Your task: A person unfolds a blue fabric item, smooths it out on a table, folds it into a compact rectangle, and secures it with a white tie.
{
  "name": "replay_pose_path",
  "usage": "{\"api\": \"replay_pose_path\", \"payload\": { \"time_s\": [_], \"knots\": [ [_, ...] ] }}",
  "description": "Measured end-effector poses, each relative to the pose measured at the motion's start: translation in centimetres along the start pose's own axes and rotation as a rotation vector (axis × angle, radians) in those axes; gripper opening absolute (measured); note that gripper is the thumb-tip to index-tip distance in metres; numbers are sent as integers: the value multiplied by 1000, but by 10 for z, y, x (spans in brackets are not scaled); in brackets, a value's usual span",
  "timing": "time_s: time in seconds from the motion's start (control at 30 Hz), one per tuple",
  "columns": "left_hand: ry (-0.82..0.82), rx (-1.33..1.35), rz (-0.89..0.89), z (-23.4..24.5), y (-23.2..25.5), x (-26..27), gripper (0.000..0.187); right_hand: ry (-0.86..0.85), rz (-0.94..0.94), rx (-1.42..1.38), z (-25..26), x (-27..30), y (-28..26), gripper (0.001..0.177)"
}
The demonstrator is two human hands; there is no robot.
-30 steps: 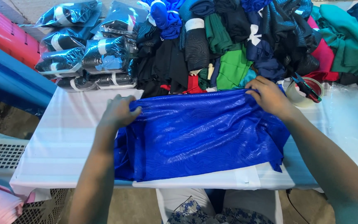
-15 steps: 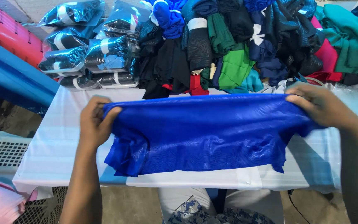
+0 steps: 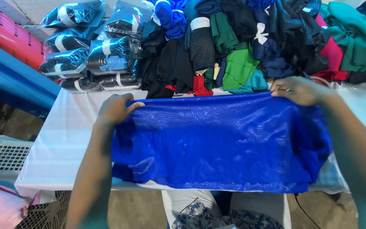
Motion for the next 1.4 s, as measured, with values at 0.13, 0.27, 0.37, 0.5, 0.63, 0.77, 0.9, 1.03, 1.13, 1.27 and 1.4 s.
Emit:
{"api": "replay_pose_path", "payload": {
  "time_s": [0.13,0.27,0.37,0.5,0.63,0.77,0.9,1.03,1.13,1.27,1.4],
  "knots": [
    [21,86,50,-20,-15,-15,56,178,22,201,-39,-30,26,19],
    [256,-223,-117,-42,-26,-30,42,279,-165,488,-53,-34,20,27],
    [474,-322,-276,-72,-27,-42,33,489,-139,728,-62,-27,-4,30],
    [455,-36,-508,-78,57,0,37,786,100,590,-71,5,-83,38],
    [218,58,-481,-74,104,43,58,391,68,353,-99,14,-104,60],
    [-38,29,-326,-66,102,61,67,173,12,331,-111,27,-94,79],
    [-21,28,-279,-56,66,70,66,144,-11,397,-104,34,-76,81],
    [45,-20,-216,-47,8,79,60,153,-23,378,-103,40,-72,79],
    [41,-50,82,-49,-44,80,72,126,-41,381,-100,38,-73,81],
    [141,-92,373,-61,-81,97,104,112,-56,436,-106,33,-72,82],
    [293,-127,257,-78,-69,93,89,165,-36,509,-102,31,-113,85]
  ]
}}
Point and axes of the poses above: each hand's wrist, its own x-axis away from the middle knuckle, its own z-axis out of the back of the hand, y = z × x, the point moved 3 cm from there along -x, towards the middle knuckle, and after that the axes turned 7 degrees about x, right-handed, at the moved point
